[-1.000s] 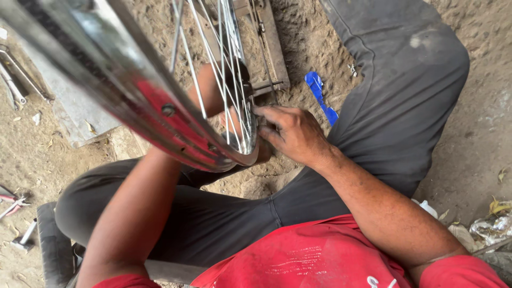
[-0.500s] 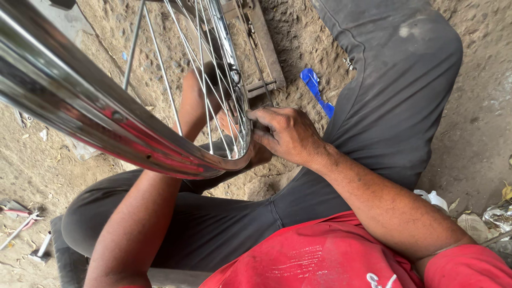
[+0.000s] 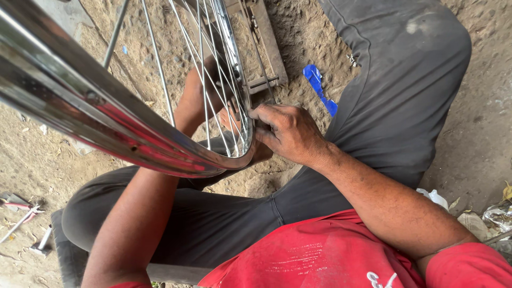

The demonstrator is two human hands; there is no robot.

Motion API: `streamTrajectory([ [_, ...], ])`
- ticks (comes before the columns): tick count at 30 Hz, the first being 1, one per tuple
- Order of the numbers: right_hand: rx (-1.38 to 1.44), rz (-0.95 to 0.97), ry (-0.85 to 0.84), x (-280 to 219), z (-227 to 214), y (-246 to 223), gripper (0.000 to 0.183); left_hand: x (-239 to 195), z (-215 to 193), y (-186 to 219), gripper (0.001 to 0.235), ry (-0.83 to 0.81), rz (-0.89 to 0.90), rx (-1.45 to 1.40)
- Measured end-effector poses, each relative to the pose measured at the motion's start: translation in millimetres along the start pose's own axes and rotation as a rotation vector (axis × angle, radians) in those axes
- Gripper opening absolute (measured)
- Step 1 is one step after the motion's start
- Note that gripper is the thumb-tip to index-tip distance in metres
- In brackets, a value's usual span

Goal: The person sits on the ground and repeatedly tightens the spokes of a bicycle wheel using a spoke wrench. The wheel is held between the legs and rotated periodically to access different sections of the rim.

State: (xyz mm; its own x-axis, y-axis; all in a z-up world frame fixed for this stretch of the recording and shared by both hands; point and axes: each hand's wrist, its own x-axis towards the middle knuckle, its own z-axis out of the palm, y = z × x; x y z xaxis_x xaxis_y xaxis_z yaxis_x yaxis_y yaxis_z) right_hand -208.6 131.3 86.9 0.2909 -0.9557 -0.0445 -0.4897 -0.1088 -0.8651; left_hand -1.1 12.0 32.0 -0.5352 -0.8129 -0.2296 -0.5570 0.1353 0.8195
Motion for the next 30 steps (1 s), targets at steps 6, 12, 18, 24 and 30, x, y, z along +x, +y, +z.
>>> streamTrajectory([
  [6, 0.024, 0.002, -0.021, -1.1, -2.1, 0.4, 0.038, -2.7, -13.3, 4.1, 0.026, -0.192, -0.119, -0.103],
  [12, 0.009, 0.019, -0.039, -0.8, -3.6, -0.9, 0.038, 1.3, -20.9, 22.5, 0.028, -0.193, -0.149, -0.062],
  [18, 0.013, -0.028, -0.019, -0.7, -3.8, -0.2, 0.036, 3.0, -26.3, 30.7, 0.016, -0.275, -0.202, 0.251],
  [24, 0.024, -0.009, -0.029, -0.4, -3.9, -2.3, 0.035, -0.3, -22.4, 21.6, 0.025, -0.144, 0.01, 0.272],
  [30, 0.025, -0.032, -0.017, -0.4, -5.8, -2.5, 0.036, 1.5, -17.5, -0.1, 0.03, -0.206, 0.036, 0.052],
])
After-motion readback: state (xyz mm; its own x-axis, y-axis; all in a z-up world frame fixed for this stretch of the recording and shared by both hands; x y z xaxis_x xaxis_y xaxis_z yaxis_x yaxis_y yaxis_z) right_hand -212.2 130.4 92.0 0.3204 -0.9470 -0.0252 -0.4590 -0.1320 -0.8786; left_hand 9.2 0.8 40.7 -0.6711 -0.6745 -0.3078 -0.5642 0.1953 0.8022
